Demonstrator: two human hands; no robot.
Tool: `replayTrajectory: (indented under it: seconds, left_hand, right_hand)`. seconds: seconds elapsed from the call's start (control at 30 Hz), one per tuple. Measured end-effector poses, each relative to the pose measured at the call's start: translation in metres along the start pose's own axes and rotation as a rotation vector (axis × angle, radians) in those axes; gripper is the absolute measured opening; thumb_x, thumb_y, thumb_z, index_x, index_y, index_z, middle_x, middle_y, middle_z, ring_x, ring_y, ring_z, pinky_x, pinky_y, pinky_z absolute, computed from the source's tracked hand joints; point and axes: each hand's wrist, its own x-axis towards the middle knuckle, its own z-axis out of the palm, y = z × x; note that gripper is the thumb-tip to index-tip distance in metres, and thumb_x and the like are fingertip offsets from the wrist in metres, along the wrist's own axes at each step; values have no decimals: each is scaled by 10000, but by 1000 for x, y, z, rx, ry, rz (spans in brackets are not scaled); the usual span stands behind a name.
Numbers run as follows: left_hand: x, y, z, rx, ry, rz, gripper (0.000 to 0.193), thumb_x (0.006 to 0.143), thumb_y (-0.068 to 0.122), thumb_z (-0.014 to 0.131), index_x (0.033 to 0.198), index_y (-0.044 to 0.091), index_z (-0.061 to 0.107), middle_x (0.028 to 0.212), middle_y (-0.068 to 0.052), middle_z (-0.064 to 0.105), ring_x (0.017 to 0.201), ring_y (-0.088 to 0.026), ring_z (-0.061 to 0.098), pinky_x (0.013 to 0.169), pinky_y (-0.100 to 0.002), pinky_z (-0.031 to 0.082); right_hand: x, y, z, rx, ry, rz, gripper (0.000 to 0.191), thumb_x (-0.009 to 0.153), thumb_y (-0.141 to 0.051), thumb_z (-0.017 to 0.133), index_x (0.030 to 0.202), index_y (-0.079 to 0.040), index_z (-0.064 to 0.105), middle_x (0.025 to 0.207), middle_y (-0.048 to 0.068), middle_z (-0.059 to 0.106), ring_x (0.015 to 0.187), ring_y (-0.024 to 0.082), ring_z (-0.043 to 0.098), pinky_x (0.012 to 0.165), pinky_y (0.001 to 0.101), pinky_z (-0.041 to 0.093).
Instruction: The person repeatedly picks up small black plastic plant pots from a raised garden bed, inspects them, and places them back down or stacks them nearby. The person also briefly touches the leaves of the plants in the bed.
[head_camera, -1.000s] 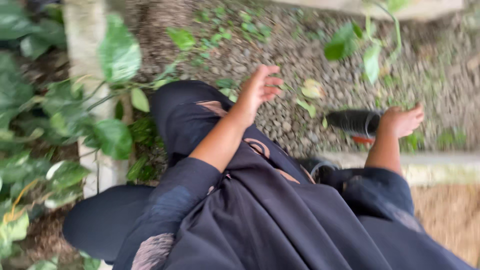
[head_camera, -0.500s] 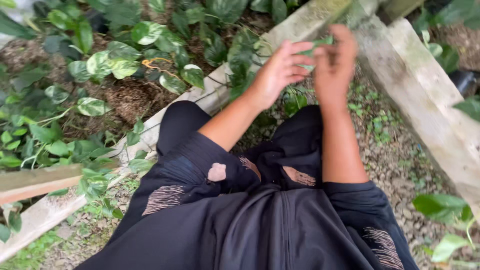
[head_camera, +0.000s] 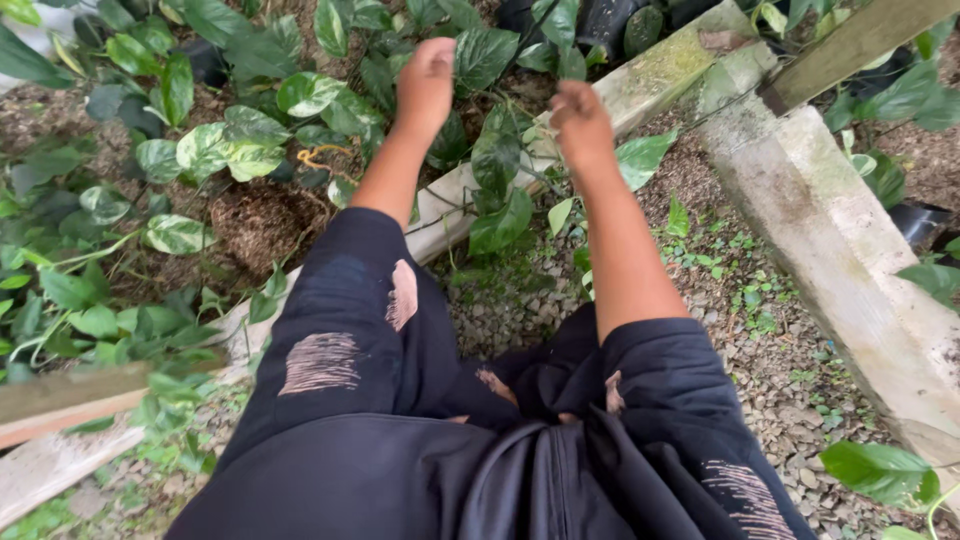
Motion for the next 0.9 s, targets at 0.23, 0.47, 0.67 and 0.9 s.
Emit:
replayTrajectory:
  seconds: [0.23, 0.47, 0.67, 0.9]
  left_hand:
    - [23, -11, 51, 775, -412, -334, 263, 1042, 195, 550, 1167, 49, 729, 1118, -205, 710, 947, -374, 685, 786, -505, 547]
    - [24, -67, 43, 1081, -860, -839, 379, 1089, 209, 528, 1359, -8, 680, 1376, -262, 681, 1058, -357, 703, 880, -537, 566]
    - [8, -73, 43, 778, -474, -774, 638, 971, 242, 599, 1554, 165, 350, 1584, -144, 344, 1399, -417, 353, 1044, -583, 340]
    - [5, -62, 31, 931, -401, -633, 713, 915, 315, 752, 1493, 72, 412, 1188, -154, 681, 1103, -370, 643, 1084, -547, 368]
  right_hand:
    - [-1, 19, 12, 53, 45, -172, 382, 975, -78, 567, 1354, -38, 588, 1260, 112, 720, 995, 167, 665, 890, 310, 548]
    - [-8, 10, 2, 3, 103, -281, 362, 995, -74, 587, 1356, -49, 608, 1232, 115, 733, 1076, 152, 684, 951, 303, 543]
    - [-24, 0, 3, -18, 96, -287, 370, 994, -101, 604, 1362, -60, 594, 1260, 102, 715, 990, 132, 673, 898, 291, 554]
    - [-21, -4, 8, -52, 84, -292, 386, 988, -119, 629, 1368, -59, 589, 1229, 103, 726, 946, 133, 673, 850, 291, 565]
